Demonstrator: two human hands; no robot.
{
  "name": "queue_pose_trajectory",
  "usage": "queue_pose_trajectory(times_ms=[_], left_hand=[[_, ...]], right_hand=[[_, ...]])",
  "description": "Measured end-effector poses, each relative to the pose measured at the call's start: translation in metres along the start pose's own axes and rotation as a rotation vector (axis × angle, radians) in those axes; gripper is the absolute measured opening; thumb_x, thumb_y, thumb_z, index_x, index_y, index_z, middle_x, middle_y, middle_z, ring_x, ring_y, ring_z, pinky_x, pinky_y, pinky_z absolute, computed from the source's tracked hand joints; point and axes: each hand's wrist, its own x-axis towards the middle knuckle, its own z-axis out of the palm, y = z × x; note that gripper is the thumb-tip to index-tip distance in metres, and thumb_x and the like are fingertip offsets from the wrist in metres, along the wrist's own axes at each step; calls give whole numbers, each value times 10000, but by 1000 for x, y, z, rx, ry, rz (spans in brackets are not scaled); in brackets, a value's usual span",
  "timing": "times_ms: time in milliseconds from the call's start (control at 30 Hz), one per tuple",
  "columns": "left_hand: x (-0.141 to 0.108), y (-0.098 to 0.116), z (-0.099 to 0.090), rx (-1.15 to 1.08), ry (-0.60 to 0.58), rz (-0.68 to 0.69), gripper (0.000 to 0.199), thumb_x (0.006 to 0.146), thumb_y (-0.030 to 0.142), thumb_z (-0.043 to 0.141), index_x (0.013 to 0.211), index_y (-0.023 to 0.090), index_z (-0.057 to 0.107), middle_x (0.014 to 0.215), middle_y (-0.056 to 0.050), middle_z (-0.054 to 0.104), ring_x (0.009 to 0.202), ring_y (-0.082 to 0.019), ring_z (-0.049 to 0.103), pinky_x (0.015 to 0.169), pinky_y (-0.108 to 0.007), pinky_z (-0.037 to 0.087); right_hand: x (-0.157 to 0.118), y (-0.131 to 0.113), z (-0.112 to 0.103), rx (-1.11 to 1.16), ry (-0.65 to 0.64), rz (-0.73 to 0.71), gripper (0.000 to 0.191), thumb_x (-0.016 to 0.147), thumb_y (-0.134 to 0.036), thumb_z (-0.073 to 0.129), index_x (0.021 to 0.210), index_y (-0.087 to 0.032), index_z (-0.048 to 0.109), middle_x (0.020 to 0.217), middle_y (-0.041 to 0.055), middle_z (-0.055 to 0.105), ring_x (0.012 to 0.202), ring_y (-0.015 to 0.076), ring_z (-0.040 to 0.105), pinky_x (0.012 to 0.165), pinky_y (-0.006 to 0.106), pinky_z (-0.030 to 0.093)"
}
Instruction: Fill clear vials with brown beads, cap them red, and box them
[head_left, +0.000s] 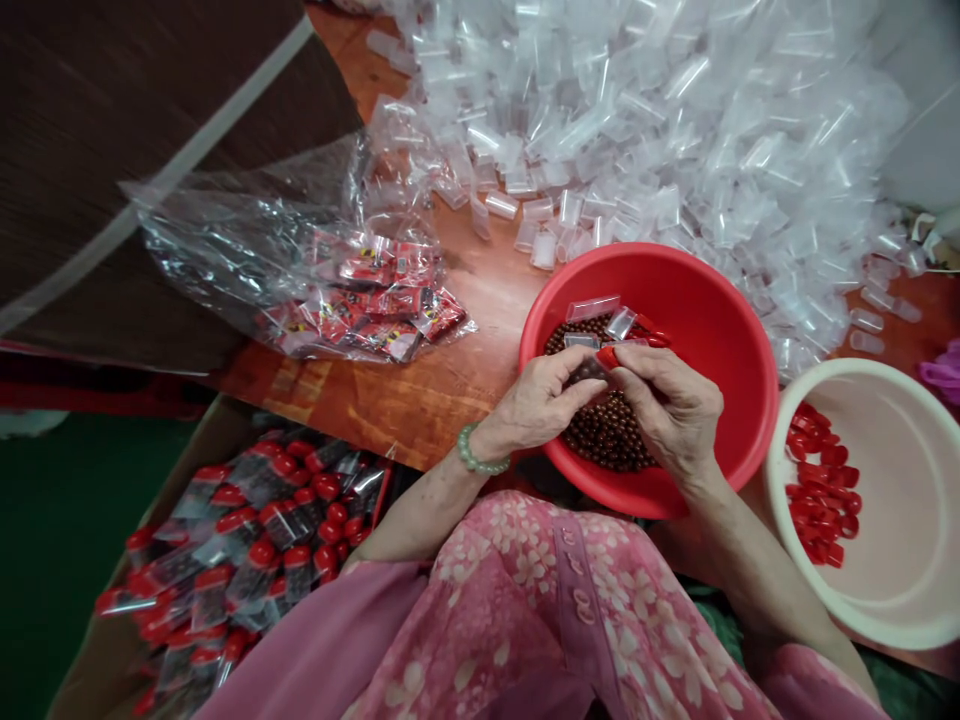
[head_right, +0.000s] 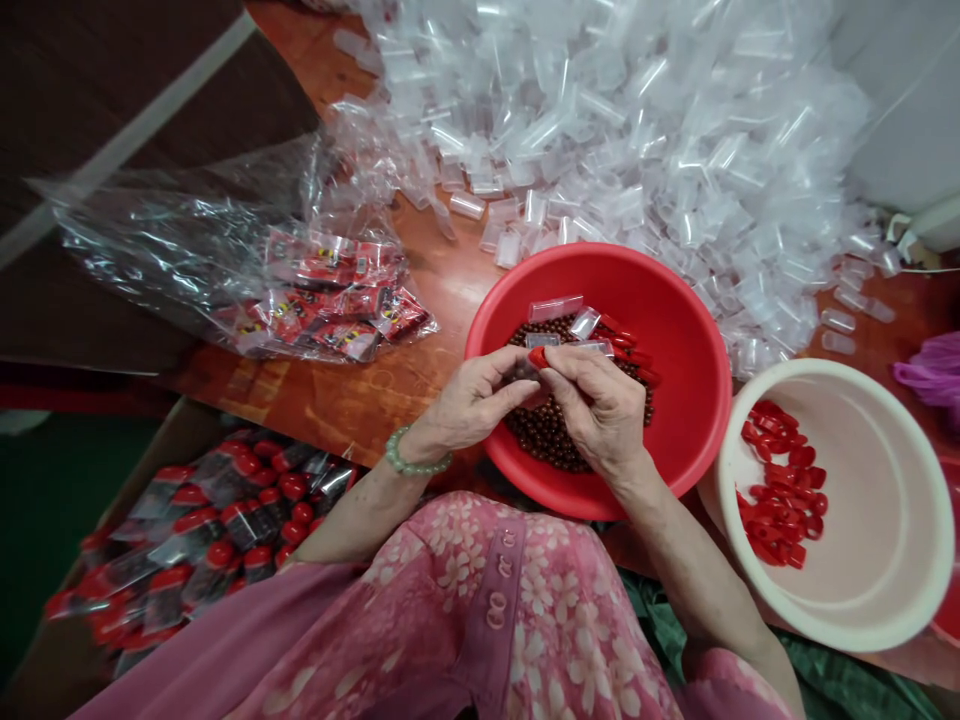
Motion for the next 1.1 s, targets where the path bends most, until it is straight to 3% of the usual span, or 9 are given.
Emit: queue_pose_trajectory(times_ms=[200, 400, 500, 633, 767, 833, 933, 1000, 1100], left_hand=[[-2, 3, 3, 105, 68, 27, 245, 956, 294, 560, 1119, 145, 667, 905, -40, 698, 817, -156, 639, 779, -270, 542], [-5, 2, 0, 326, 88, 110, 253, 966, 267, 526, 1138, 126, 645, 951, -76, 736, 856, -189, 689, 819, -311, 550], [-6, -1, -2, 377, 45, 151, 314, 978, 259, 499, 1216, 106, 635, 1075, -128, 757, 981, -235, 724, 905, -359, 568], [-6, -2, 0, 355, 56, 203, 415, 979, 261, 497, 1346, 89, 584, 1264, -177, 727, 1151, -264, 707, 1023, -397, 551], [-3, 3, 2, 230, 68, 133, 375, 992, 292, 515, 1314, 123, 601, 1172, -121, 749, 1063, -224, 711, 984, -368, 555], [-2, 4, 2, 176, 42, 93, 337, 991, 313, 533, 1267, 147, 630, 1072, -78, 756, 974, -198, 705, 926, -338, 558], [-1, 6, 1, 127, 17, 59, 337, 986, 334, 556, 1260, 161, 644, 990, -50, 746, 900, -178, 686, 863, -314, 550], [-1, 7, 1, 101, 7, 64, 331, 978, 325, 567, 1251, 161, 655, 1031, -57, 748, 934, -182, 686, 877, -314, 546], [0, 9, 2, 76, -2, 80, 323, 969, 305, 572, 1236, 155, 672, 1120, -81, 747, 979, -187, 687, 902, -318, 543]], right_hand=[[-3, 6, 4, 71, -3, -25, 185, 957, -226, 683, 1093, -248, 806, 1058, 46, 827, 971, 209, 794, 914, 368, 649], [2, 10, -2, -31, -136, -224, 255, 959, -140, 657, 1171, -233, 765, 1129, 85, 796, 1047, 199, 769, 940, 347, 637], [3, 15, -8, -96, -236, -299, 307, 961, -102, 630, 1220, -226, 739, 1203, 117, 760, 1091, 203, 752, 942, 341, 636], [5, 15, -12, -81, -252, -327, 372, 965, -74, 608, 1290, -226, 709, 1254, 131, 733, 1154, 197, 726, 990, 333, 613], [7, 13, -23, 71, -282, -125, 379, 947, -171, 693, 1310, -279, 705, 1338, 95, 692, 1225, 200, 688, 1062, 367, 574], [7, 15, -32, 246, -294, 77, 389, 917, -233, 745, 1298, -299, 698, 1316, 73, 699, 1151, 190, 717, 981, 347, 612], [6, 21, -41, 445, -264, 322, 420, 829, -271, 836, 1226, -286, 698, 1113, 35, 758, 984, 159, 752, 832, 278, 642], [7, 23, -40, 459, -193, 391, 456, 758, -277, 888, 1169, -273, 693, 960, 6, 765, 899, 151, 754, 766, 249, 640], [10, 22, -29, 416, -35, 380, 467, 708, -299, 914, 1107, -267, 672, 870, -13, 769, 782, 154, 750, 670, 242, 626]])
